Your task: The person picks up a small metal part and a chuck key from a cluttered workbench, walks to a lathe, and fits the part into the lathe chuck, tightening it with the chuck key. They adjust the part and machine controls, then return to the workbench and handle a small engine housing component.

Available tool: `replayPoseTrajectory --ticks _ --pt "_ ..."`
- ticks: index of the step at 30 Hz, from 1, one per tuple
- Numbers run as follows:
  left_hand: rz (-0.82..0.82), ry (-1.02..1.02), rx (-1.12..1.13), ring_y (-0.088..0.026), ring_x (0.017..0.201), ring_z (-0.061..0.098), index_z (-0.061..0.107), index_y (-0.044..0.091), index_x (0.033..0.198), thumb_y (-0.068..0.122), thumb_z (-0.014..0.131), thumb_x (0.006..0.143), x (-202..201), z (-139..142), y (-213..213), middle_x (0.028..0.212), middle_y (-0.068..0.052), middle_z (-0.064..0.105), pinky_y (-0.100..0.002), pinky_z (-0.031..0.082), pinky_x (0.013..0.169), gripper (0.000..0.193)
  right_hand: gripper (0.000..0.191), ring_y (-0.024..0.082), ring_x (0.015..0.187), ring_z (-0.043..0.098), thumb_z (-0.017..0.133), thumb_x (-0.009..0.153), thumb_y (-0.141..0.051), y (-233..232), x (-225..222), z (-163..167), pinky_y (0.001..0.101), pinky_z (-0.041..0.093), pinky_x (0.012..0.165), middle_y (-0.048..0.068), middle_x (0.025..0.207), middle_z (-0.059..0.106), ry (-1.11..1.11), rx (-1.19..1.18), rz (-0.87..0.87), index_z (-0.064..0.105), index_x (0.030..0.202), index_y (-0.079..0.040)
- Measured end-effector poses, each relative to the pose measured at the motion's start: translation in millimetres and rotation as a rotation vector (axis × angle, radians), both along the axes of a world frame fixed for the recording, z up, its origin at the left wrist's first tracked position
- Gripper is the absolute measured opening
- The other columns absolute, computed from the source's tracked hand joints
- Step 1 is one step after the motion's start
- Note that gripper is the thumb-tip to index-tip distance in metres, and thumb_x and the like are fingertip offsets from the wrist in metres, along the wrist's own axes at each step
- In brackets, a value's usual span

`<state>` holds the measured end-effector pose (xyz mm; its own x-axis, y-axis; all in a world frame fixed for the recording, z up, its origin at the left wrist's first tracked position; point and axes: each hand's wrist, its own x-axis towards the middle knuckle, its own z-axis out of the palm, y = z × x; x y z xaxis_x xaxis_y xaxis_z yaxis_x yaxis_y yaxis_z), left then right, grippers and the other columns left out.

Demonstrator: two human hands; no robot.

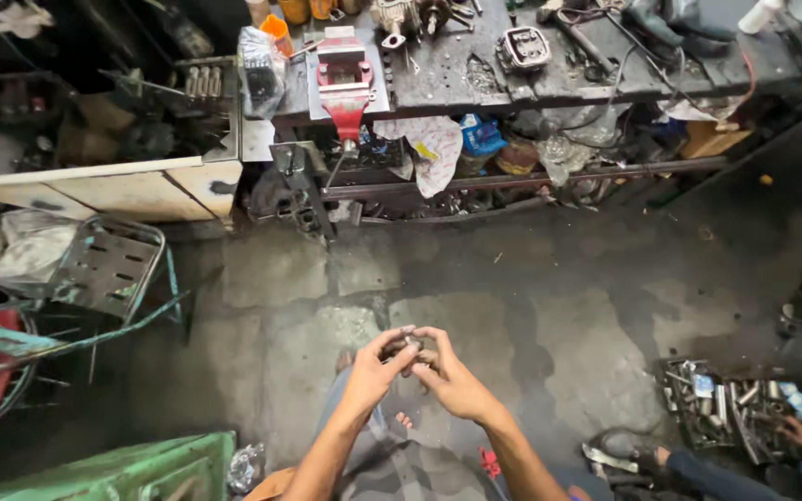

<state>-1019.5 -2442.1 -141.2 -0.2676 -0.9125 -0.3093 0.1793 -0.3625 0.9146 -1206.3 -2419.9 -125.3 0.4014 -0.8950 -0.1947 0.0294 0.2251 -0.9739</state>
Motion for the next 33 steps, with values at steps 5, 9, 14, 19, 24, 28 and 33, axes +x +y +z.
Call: replayPoseTrajectory --ticks 5,9,14,19,24,28,33 --pt "0.104 0.275 0.258 -0.009 0.087 0.069 0.061 0.002 0.137 0.010 0.069 0.093 20.1 -22.2 -128.0 0.104 -0.004 0.075 -0.025 0.055 0.076 0.046 0.028 0.013 0.070 0.065 0.057 0.100 -0.008 -117.4 19.0 -7.5 0.0284 0.057 0.064 0.010 0.101 0.073 -0.044 0.117 -0.072 0.044 0.124 -0.011" --pt "0.049 0.430 0.157 -0.008 0.083 0.063 0.053 0.002 0.147 0.008 0.069 0.097 22.7 -25.0 -224.0 0.104 -0.005 0.072 -0.022 0.049 0.073 0.053 0.004 0.011 0.065 0.060 0.056 0.103 -0.008 -213.1 36.9 -14.6 0.0269 0.052 0.059 0.008 0.092 0.073 -0.049 0.010 -0.188 0.058 0.103 -0.004" --pt "0.114 0.522 0.111 -0.012 0.080 0.063 0.052 0.003 0.143 0.006 0.067 0.095 38.9 -1.2 -327.7 0.102 -0.004 0.070 -0.025 0.052 0.072 0.050 0.003 0.011 0.071 0.061 0.057 0.103 -0.003 -321.3 53.9 -2.7 0.0263 0.052 0.065 0.007 0.090 0.071 -0.059 -0.080 -0.214 0.059 0.104 -0.003" --pt "0.060 0.545 0.105 -0.013 0.095 0.065 0.057 0.000 0.136 0.008 0.064 0.101 46.1 12.3 -410.4 0.109 -0.006 0.070 -0.026 0.053 0.085 0.037 0.005 0.014 0.092 0.059 0.061 0.107 0.001 -411.3 63.9 13.8 0.0295 0.050 0.085 0.008 0.095 0.064 -0.090 -0.352 -0.168 0.064 0.104 -0.001" --pt "0.337 0.723 -0.087 -0.021 0.099 0.064 0.056 0.004 0.120 0.013 0.058 0.107 58.1 22.8 -466.7 0.099 -0.005 0.059 -0.039 0.053 0.105 0.016 0.025 0.013 0.083 0.067 0.053 0.106 -0.017 -534.1 70.0 12.2 0.0283 0.055 0.074 0.008 0.102 0.074 0.003 -0.165 -0.245 0.050 0.130 -0.012" --pt "0.293 0.671 -0.122 -0.021 0.086 0.061 0.057 0.003 0.119 0.021 0.052 0.112 45.3 28.9 -478.3 0.092 -0.007 0.057 -0.044 0.056 0.090 0.020 0.037 0.034 0.119 0.063 0.068 0.096 -0.014 -652.7 54.4 -12.3 0.0413 0.052 0.100 0.017 0.131 0.063 0.754 -0.847 -0.158 0.060 0.130 -0.004" --pt "0.302 0.526 -0.171 -0.021 0.084 0.060 0.059 0.002 0.116 0.025 0.051 0.111 0.0 28.2 -494.7 0.092 -0.007 0.057 -0.042 0.057 0.083 0.025 0.053 0.038 0.136 0.050 0.074 0.089 -0.017 -712.6 21.0 -55.3 0.0464 0.044 0.113 0.020 0.144 0.055 0.710 -1.199 0.241 0.057 0.137 0.000"
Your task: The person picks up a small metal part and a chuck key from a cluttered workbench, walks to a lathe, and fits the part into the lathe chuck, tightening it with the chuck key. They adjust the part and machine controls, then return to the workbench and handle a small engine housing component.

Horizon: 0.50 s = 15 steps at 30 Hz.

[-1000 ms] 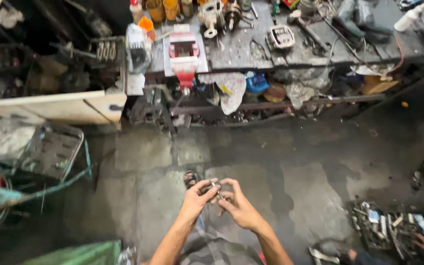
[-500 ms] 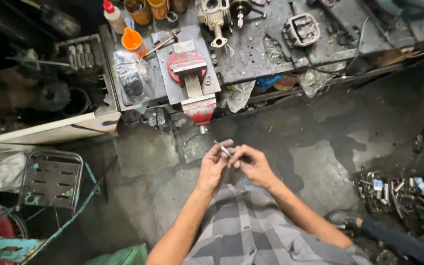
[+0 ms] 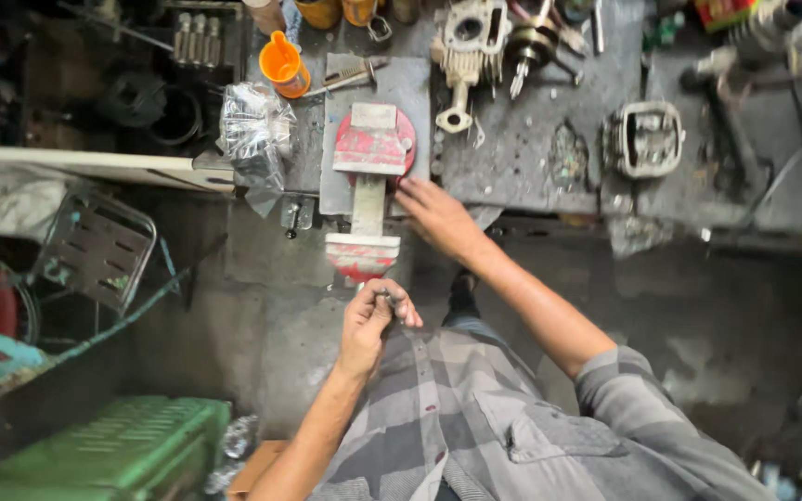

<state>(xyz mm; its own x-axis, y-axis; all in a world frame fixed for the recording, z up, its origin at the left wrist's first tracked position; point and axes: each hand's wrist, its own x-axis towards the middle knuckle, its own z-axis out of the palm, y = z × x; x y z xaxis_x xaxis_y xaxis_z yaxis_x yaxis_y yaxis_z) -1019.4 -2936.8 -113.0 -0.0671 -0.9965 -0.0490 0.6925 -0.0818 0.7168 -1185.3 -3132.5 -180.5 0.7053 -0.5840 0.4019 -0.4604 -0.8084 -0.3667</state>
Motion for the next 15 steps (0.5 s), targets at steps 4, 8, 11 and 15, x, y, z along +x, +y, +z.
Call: replayPoseTrajectory --ticks 4,8,11,15 --pt "0.175 0.046 0.074 -0.020 0.084 0.059 0.058 0.002 0.117 0.024 0.051 0.110 -62.7 3.3 -36.3 0.092 -0.008 0.057 -0.040 0.056 0.080 0.024 0.052 0.035 0.134 0.055 0.067 0.086 -0.010 -25.1 -31.5 -31.5 0.0432 0.048 0.113 0.018 0.140 0.058 0.017 -0.122 0.230 0.061 0.136 0.000" --pt "0.285 0.090 0.095 -0.019 0.084 0.059 0.057 0.003 0.114 0.024 0.052 0.109 -115.5 8.1 -62.7 0.092 -0.007 0.057 -0.039 0.057 0.079 0.022 0.037 0.030 0.131 0.060 0.062 0.087 -0.009 -44.6 -52.4 -54.5 0.0391 0.053 0.108 0.013 0.136 0.064 -0.058 -0.190 0.462 0.065 0.123 -0.003" --pt "0.335 0.078 0.067 -0.019 0.085 0.059 0.057 0.003 0.112 0.025 0.052 0.109 -137.6 13.2 -70.4 0.093 -0.007 0.057 -0.039 0.056 0.079 0.022 0.045 0.033 0.125 0.061 0.061 0.082 -0.011 -51.7 -59.5 -57.3 0.0403 0.056 0.103 0.016 0.131 0.065 -0.133 -0.141 0.573 0.065 0.124 0.003" --pt "0.407 0.066 0.115 -0.019 0.084 0.058 0.056 0.004 0.111 0.025 0.054 0.107 -143.1 20.5 -80.0 0.092 -0.006 0.056 -0.040 0.056 0.078 0.022 0.043 0.032 0.123 0.062 0.064 0.084 -0.010 -61.4 -61.2 -42.2 0.0400 0.056 0.098 0.016 0.131 0.065 -0.118 -0.072 0.584 0.066 0.124 0.003"
